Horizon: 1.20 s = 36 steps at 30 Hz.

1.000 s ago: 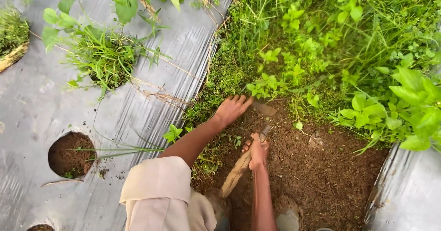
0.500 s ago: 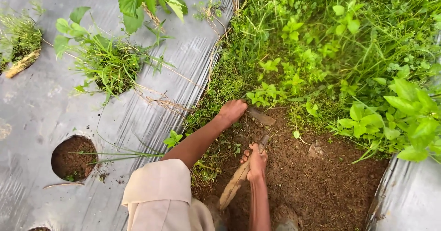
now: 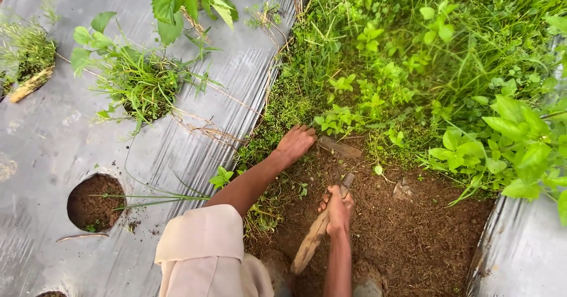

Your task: Weeding plants in a garden bed by loosening soil with a hand tool and pulling weeds out by hand.

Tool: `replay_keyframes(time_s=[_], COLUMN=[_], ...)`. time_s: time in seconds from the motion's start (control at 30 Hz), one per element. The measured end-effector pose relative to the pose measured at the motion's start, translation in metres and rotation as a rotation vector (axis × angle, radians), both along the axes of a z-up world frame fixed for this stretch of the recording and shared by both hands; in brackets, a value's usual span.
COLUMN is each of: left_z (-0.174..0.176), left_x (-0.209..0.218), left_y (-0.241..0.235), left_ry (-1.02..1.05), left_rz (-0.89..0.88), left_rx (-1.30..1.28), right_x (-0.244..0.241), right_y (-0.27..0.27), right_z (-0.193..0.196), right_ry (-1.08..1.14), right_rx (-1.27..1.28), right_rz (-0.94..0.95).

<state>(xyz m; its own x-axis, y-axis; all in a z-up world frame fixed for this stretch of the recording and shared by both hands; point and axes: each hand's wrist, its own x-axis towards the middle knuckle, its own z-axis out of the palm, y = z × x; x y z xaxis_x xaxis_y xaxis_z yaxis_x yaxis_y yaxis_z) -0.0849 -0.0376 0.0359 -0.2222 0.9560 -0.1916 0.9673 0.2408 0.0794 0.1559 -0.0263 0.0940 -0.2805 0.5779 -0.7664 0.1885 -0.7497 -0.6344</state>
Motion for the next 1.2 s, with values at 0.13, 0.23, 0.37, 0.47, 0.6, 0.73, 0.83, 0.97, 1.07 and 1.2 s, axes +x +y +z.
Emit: replay_keyframes(time_s=[0.13, 0.23, 0.37, 0.47, 0.6, 0.73, 0.83, 0.97, 1.07, 1.2], left_z=[0.021, 0.04, 0.056, 0.089, 0.116, 0.137, 0.143, 0.156, 0.111, 0.063], left_x=[0.003, 0.009, 0.015, 0.032, 0.047, 0.072, 0.091, 0.108, 0.1, 0.083], left_y=[-0.013, -0.026, -0.053, -0.073, -0.112, -0.155, -0.182, -0.19, -0.179, -0.137], left_ry=[0.099, 0.226, 0.29, 0.319, 0.381, 0.406, 0.425, 0.34, 0.212, 0.119], left_rz=[-0.132, -0.201, -0.218, -0.263, -0.272, -0.231, -0.237, -0.148, 0.092, 0.231], left_rx=[-0.098, -0.166, -0.18, -0.241, -0.262, -0.431, -0.536, -0.619, -0.674, -0.781], right_x=[0.011, 0.025, 0.031, 0.023, 0.022, 0.022, 0.021, 0.021, 0.023, 0.027], right_y=[0.008, 0.013, 0.009, 0.002, -0.008, -0.02, -0.032, -0.039, -0.036, -0.022], right_z=[-0.01, -0.033, -0.028, 0.047, 0.008, 0.003, 0.002, 0.014, -0.001, -0.004], right_ry=[0.02, 0.002, -0.002, 0.04, 0.054, 0.055, 0.065, 0.067, 0.064, 0.038], right_rx=[0.072, 0.072, 0.092, 0.042, 0.026, -0.012, -0.035, -0.088, -0.085, -0.068], right_rz=[-0.008, -0.036, -0.002, -0.052, -0.02, 0.022, 0.042, 0.01, -0.001, -0.064])
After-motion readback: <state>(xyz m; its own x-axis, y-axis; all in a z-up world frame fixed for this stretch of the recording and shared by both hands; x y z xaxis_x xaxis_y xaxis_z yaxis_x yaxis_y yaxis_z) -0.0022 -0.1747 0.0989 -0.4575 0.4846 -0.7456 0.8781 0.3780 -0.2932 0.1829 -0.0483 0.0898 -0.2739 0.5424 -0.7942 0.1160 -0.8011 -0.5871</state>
